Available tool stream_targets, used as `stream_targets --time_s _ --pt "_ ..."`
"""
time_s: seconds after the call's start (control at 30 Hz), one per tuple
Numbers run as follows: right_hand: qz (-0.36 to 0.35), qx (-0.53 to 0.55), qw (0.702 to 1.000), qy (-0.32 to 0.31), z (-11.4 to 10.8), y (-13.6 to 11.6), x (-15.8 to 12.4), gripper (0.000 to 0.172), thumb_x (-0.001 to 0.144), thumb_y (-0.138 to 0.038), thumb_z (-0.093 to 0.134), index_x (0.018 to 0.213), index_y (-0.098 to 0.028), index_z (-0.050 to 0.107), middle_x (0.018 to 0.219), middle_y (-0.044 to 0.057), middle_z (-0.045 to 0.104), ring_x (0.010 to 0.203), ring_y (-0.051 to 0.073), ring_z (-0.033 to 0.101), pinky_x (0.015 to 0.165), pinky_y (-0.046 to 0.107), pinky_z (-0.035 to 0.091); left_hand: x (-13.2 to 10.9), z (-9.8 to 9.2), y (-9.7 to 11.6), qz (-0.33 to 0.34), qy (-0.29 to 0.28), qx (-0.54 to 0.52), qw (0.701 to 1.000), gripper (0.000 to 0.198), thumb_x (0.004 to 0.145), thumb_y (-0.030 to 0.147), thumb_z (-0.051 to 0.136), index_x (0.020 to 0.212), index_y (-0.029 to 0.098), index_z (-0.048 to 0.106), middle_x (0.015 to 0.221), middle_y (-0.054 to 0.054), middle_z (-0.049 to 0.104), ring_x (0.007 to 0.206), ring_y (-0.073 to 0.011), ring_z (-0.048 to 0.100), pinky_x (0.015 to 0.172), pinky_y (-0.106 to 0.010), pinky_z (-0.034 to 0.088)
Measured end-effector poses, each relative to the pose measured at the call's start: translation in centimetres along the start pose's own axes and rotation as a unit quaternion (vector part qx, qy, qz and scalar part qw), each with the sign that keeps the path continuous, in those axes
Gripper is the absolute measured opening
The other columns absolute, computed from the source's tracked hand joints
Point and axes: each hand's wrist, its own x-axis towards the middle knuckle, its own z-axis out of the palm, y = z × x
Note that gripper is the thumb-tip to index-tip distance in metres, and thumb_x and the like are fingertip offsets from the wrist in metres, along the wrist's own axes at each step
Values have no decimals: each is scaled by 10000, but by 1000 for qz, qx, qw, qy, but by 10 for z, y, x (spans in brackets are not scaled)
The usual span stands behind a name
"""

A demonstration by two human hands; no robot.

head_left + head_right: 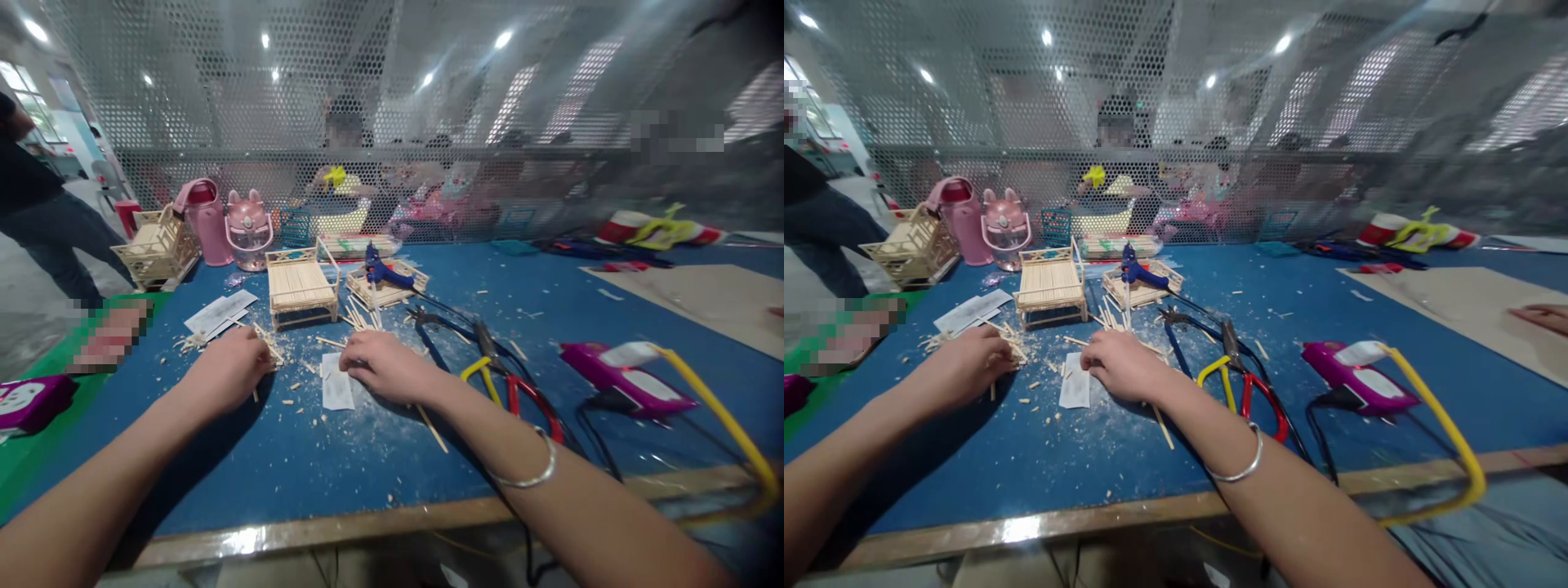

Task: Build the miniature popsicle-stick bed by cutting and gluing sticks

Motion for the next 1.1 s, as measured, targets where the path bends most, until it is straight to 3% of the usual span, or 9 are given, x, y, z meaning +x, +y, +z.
stream_targets --time_s 0.1,0.3,0.6,0.77,0.83,1.0,1.1 --pt "-2 4 1000 17 0 -4 1 152 802 -122 535 833 -170 675 828 56 625 805 162 542 726 278 387 2 3 7 27 30 -36 999 269 874 233 402 882 163 662 856 -85 604 809 -200 553 727 -313 422" --pt "-14 -9 1000 3 5 -17 7 141 810 -171 562 848 -177 698 802 51 631 795 165 537 710 272 371 2 9 18 83 16 -43 995 266 847 162 436 961 197 674 868 -71 643 839 -210 570 749 -329 431" --pt "-3 -4 1000 7 2 -17 6 149 815 -218 565 898 -183 683 843 55 628 812 166 539 725 274 377 3 7 16 84 30 -65 994 295 875 204 396 984 190 670 886 -87 651 844 -220 579 741 -333 436" --pt "11 1 999 34 10 -26 15 233 849 -324 517 951 -192 678 854 63 642 806 171 542 715 273 377 3 6 18 35 40 -74 996 289 869 222 406 987 176 665 902 -99 647 853 -224 585 754 -333 431" --pt "20 -4 999 37 14 -29 19 235 857 -316 498 922 -191 686 852 65 651 808 173 546 717 275 373 2 1 16 28 21 -83 996 283 868 244 411 936 166 675 895 -101 642 842 -217 583 746 -323 429" --pt "44 25 998 45 12 -26 18 192 834 -188 491 867 -165 679 831 53 653 764 147 542 685 250 371 -5 -10 11 91 -84 -105 987 173 735 331 626 819 188 676 834 -49 644 784 -186 575 680 -271 414" --pt "22 31 999 35 8 -23 15 122 786 -186 560 800 -163 679 781 42 636 747 143 531 684 246 371 -6 -9 11 92 -90 -88 988 137 725 293 632 811 196 677 818 -38 657 768 -179 575 666 -267 398"
